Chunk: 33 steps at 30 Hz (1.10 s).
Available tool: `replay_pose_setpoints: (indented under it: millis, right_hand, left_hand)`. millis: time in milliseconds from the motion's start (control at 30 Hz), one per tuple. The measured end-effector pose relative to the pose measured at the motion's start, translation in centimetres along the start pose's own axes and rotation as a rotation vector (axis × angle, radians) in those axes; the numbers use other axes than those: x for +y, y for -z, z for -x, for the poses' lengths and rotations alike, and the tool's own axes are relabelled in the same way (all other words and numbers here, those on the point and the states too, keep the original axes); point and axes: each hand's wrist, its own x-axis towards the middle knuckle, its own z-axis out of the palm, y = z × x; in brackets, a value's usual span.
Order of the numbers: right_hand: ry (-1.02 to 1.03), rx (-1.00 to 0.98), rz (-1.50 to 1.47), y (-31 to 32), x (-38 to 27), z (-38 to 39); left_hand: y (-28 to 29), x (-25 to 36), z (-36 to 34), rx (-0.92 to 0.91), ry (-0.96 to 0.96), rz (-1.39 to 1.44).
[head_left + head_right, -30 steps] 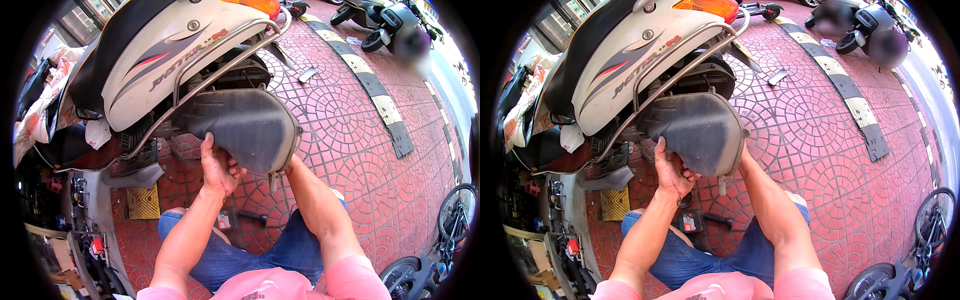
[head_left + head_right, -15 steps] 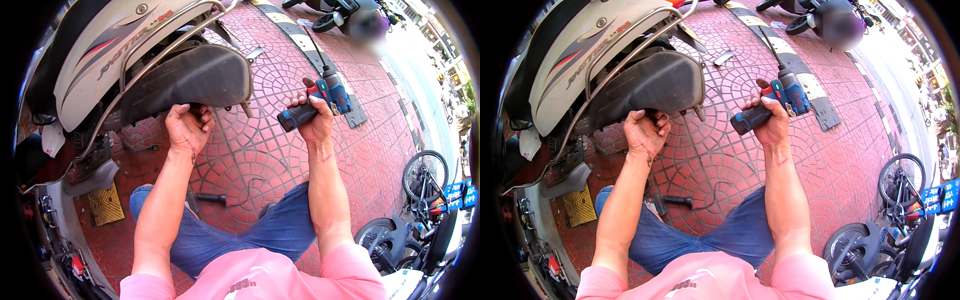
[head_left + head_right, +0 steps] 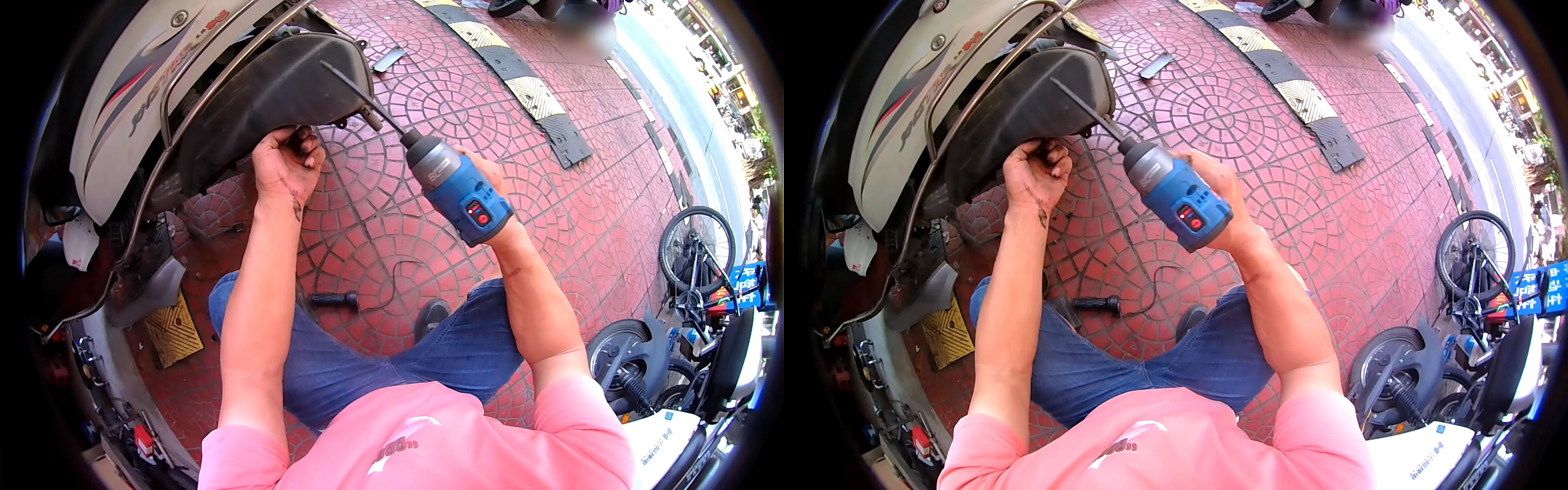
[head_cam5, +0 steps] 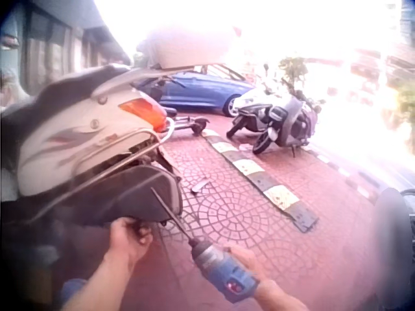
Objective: The person uses a power tool to remove screws from a plastic cover on a scooter and then secures the cover back in place by driving the screws back in.
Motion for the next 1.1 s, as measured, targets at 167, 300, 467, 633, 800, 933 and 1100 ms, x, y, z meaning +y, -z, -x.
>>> replay_pose_setpoints:
  millis: [167,300,467,633,800,933,1100]
  right_hand:
    - [-0.047,0.036,-0.030,-0.8,-0.6,0.2]
    - [-0.112,0.241,0.169,-0.3,0.7,0.7]
    - [-0.172,0.327,0.259,0.0,1.8,0.1]
    - [-0.159,0.361,0.326,-0.2,1.4,-0.2]
    - [-0.092,0.368,0.435,-0.6,2.6,-0.8]
    - [-0.062,0.369,0.459,-1.3,3.0,-1.9]
    - [-0.068,0.347,0.442,-2.0,1.7,-2.6]
  left_hand:
    - [0.4,0.1,-0.8,0.035,0.029,-0.070]
    - [1.7,-0.6,-3.0,0.073,0.046,-0.107]
    - [5.0,-0.4,-7.1,0.220,-0.016,-0.242]
    - [3.8,-1.9,-5.3,0.256,0.071,-0.411]
    - [-4.1,-5.8,2.3,-0.304,0.277,-0.649]
    - [-8.3,-7.2,6.9,-0.588,0.229,-0.813]
    - [-7.7,-6.8,6.5,-0.556,0.199,-0.915]
